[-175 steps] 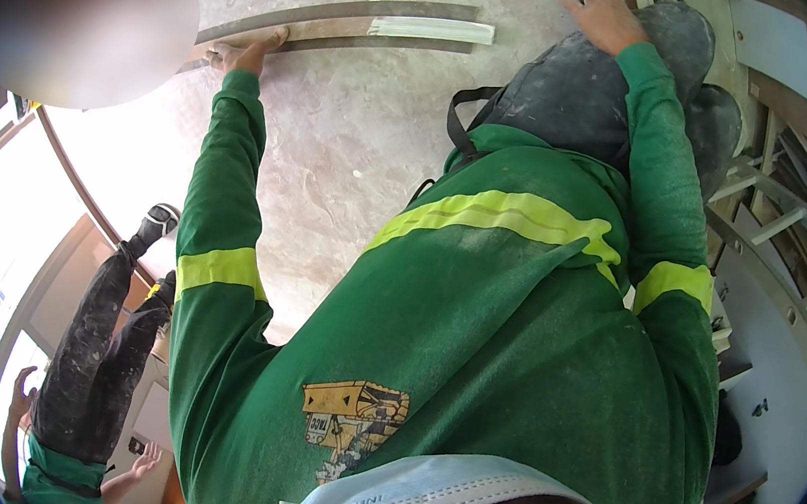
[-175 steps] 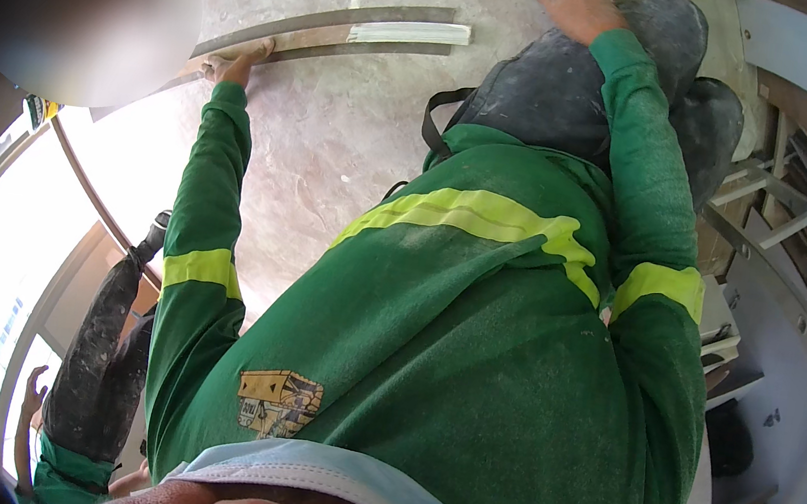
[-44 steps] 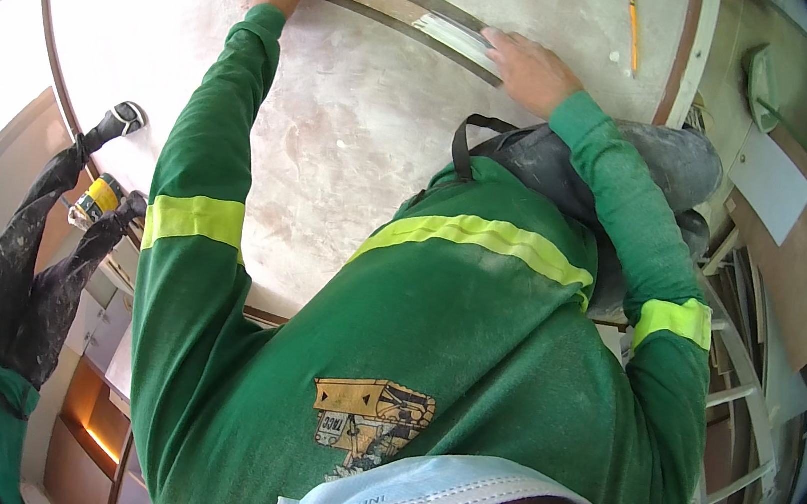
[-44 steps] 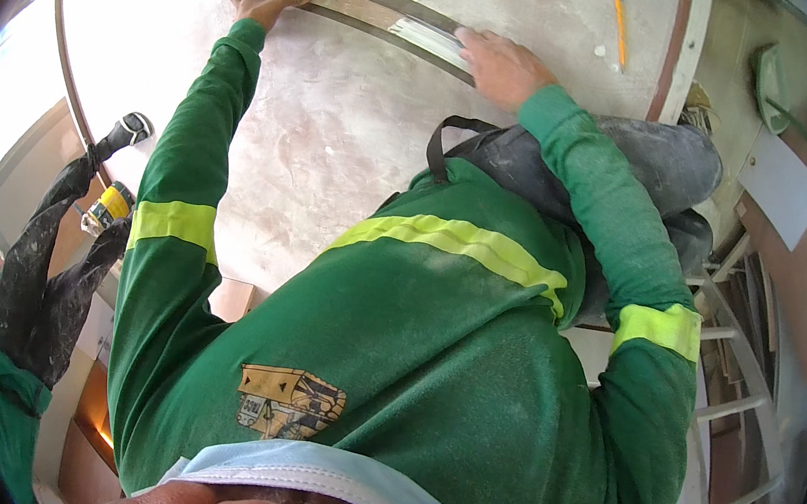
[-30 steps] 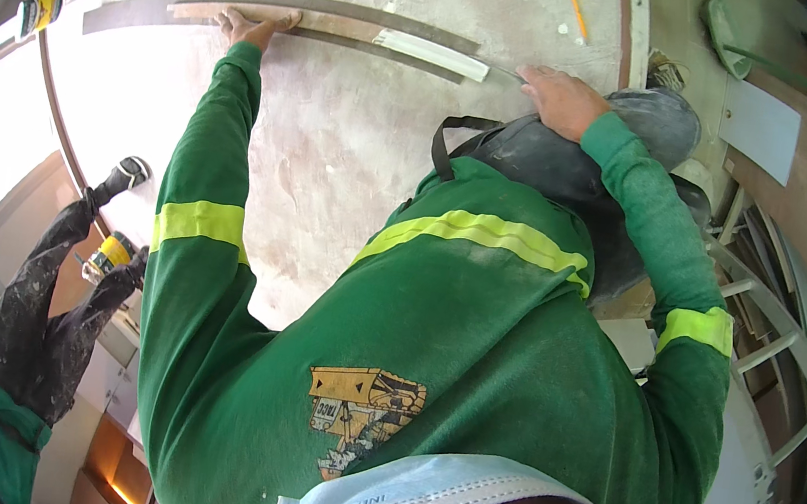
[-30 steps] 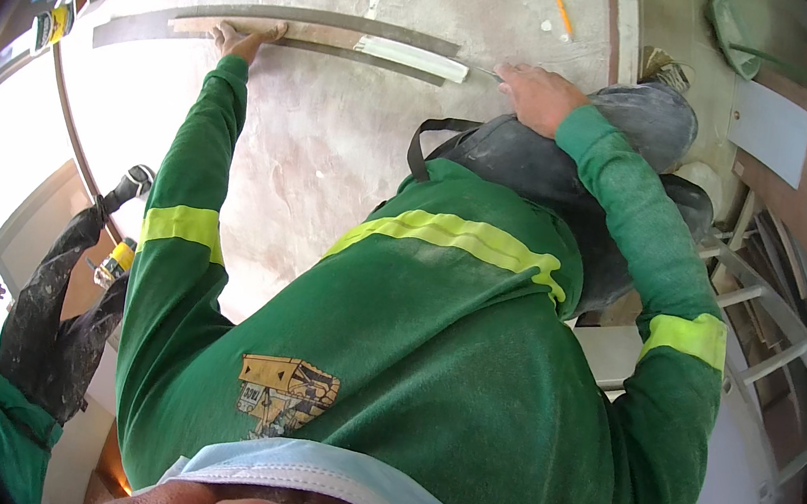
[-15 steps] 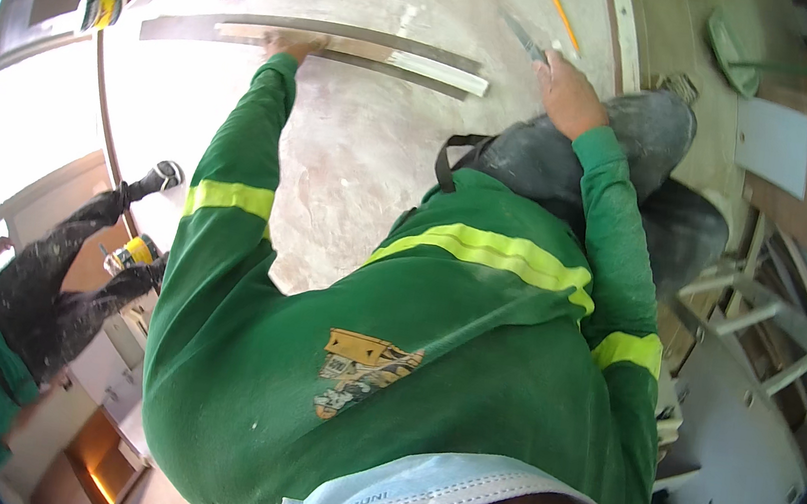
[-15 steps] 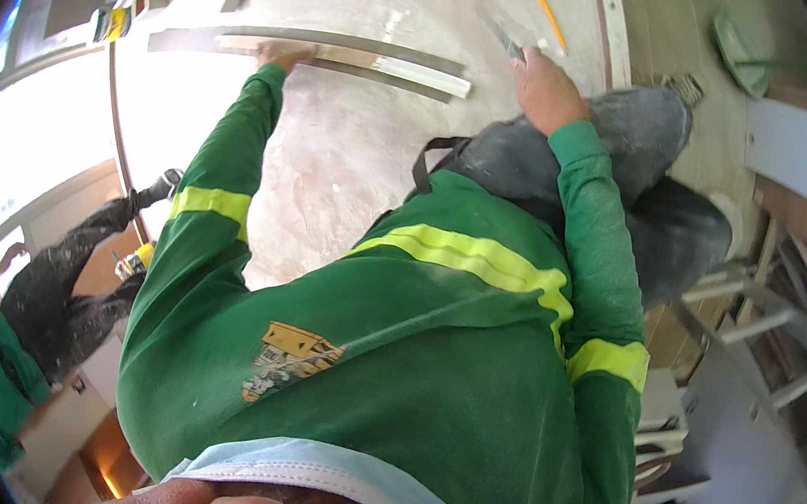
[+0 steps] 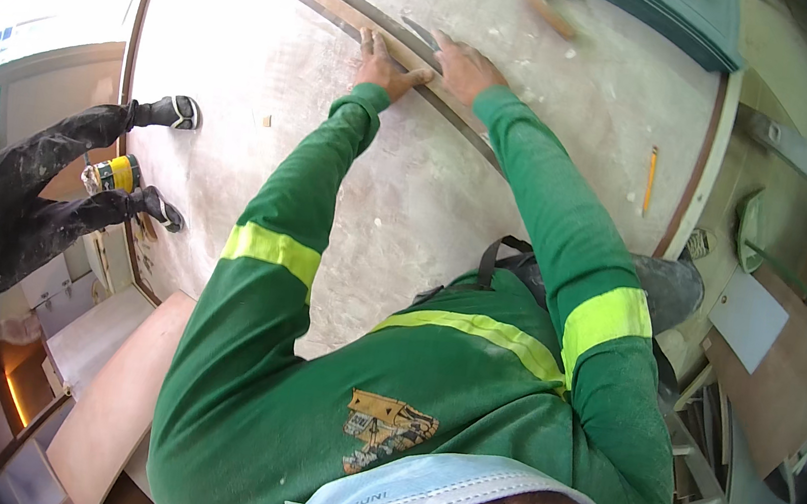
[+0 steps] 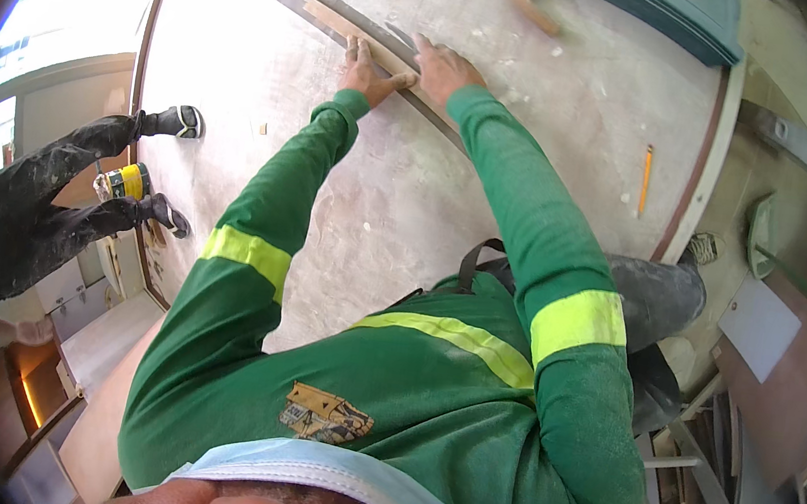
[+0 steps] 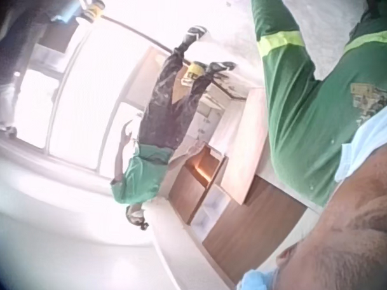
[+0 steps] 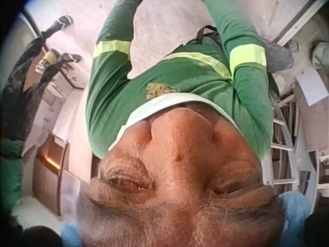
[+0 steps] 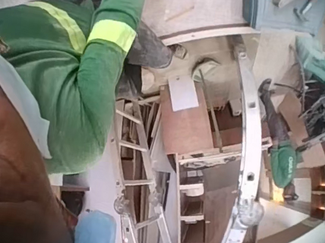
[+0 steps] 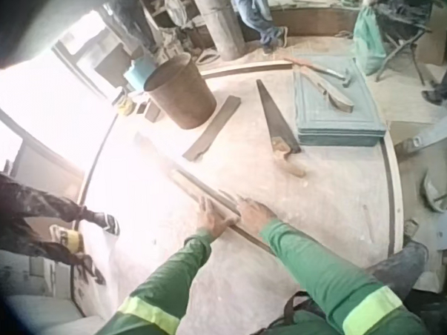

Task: The person positions a long, curved wooden molding strip against a wall, using a utility knife to trim the edge for a precise fit. They repeatedly adjust the strip's position and use a small metal tool to scrape or clean the contact area.

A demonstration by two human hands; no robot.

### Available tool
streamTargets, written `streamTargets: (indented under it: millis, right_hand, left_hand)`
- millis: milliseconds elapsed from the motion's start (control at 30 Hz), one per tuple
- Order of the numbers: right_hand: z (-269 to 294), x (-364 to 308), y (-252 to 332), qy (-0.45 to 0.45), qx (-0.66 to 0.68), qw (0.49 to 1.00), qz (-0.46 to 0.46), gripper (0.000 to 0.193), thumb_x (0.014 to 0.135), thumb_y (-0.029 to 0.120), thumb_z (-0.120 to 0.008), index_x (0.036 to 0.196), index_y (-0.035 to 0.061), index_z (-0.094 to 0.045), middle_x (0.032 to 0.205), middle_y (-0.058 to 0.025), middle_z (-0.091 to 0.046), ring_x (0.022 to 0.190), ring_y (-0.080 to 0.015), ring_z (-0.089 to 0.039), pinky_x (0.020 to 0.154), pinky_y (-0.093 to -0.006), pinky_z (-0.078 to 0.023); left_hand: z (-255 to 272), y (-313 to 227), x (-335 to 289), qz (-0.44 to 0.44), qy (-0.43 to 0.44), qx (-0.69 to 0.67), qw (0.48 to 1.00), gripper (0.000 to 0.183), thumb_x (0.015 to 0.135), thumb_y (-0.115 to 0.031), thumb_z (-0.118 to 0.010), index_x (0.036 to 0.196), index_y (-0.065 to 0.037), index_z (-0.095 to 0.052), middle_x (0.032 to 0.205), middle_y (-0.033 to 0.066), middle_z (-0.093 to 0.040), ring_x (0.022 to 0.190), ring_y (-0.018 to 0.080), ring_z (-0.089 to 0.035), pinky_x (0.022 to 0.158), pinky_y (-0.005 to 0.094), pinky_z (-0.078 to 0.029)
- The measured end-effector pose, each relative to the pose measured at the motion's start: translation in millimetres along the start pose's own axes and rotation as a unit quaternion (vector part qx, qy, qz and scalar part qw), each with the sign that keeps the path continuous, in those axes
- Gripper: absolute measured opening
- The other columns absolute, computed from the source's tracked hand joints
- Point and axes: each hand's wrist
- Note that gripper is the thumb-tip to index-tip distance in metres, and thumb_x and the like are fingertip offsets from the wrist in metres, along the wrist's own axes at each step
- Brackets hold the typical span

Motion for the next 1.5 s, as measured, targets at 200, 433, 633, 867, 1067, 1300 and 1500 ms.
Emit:
streamTargets:
  millis: [200,433,633,867,1067,1300,1500]
  right_hand:
    - [-34,100,46,0.061,-0.021,0.998,-0.003,0.049,0.109,0.023,-0.042,0.155,0.0088,-0.046,0.147,-0.0218,-0.059,0.133,-0.0382,-0.060,0.115,-0.0485,-0.048]
    - [-49,149,64,0.095,0.006,0.995,0.006,0.050,0.107,0.020,-0.046,0.155,0.0059,-0.045,0.145,-0.0201,-0.061,0.135,-0.0380,-0.058,0.117,-0.0473,-0.046]
    - [-29,148,76,0.098,-0.005,0.995,-0.020,0.051,0.104,0.026,-0.054,0.152,0.0096,-0.049,0.140,-0.0238,-0.062,0.128,-0.0422,-0.064,0.109,-0.0504,-0.053]
    - [-49,152,76,0.101,-0.028,0.994,-0.017,0.049,0.103,0.017,-0.056,0.151,0.0086,-0.049,0.137,-0.0244,-0.064,0.126,-0.0400,-0.066,0.107,-0.0489,-0.056]
    - [-36,140,74,0.090,-0.030,0.995,-0.015,0.046,0.103,0.020,-0.055,0.148,0.0070,-0.052,0.134,-0.0244,-0.067,0.121,-0.0400,-0.069,0.105,-0.0483,-0.057]
    - [-19,92,49,0.108,-0.022,0.994,-0.020,0.041,0.106,0.023,-0.047,0.144,0.0083,-0.052,0.128,-0.0245,-0.069,0.121,-0.0411,-0.068,0.104,-0.0510,-0.056]
    - [-11,28,21,0.082,-0.066,0.994,-0.003,0.036,0.107,0.021,-0.045,0.139,0.0075,-0.052,0.125,-0.0264,-0.069,0.115,-0.0426,-0.070,0.098,-0.0525,-0.057]
  left_hand:
    - [2,-2,-3,0.030,0.013,-0.004,0.999,0.127,0.077,-0.050,-0.087,0.163,0.011,-0.015,0.172,0.0335,-0.002,0.158,0.0480,-0.021,0.126,0.0480,-0.033]
    - [-10,14,8,0.010,0.011,-0.034,0.999,0.124,0.077,-0.039,-0.090,0.168,-0.004,-0.013,0.176,0.0231,0.007,0.153,0.0629,-0.014,0.118,0.0738,-0.031]
    - [-10,13,11,0.000,0.008,-0.078,0.997,0.121,0.080,-0.044,-0.085,0.167,-0.003,-0.012,0.175,0.0252,0.007,0.151,0.0692,-0.008,0.113,0.0819,-0.027]
    - [-17,24,7,-0.070,-0.004,-0.003,0.998,0.098,0.090,-0.038,-0.077,0.160,0.004,-0.023,0.165,0.0424,-0.014,0.154,0.0572,-0.014,0.122,0.0531,-0.037]
    - [-12,13,7,-0.001,0.030,-0.027,0.999,0.115,0.083,-0.043,-0.082,0.164,0.002,-0.015,0.172,0.0303,-0.001,0.155,0.0611,-0.010,0.118,0.0697,-0.031]
    - [-12,8,8,0.018,0.021,-0.042,0.999,0.127,0.078,-0.042,-0.088,0.166,0.002,-0.008,0.176,0.0205,0.005,0.155,0.0615,-0.011,0.113,0.0807,-0.030]
    - [-21,26,15,-0.002,-0.017,0.000,1.000,0.135,0.075,-0.054,-0.090,0.167,0.000,-0.008,0.177,0.0183,0.003,0.158,0.0550,-0.012,0.115,0.0778,-0.030]
Point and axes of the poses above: each hand's wrist, its own x-axis towards the middle knuckle, its own z-axis out of the back of the hand, y = z × x
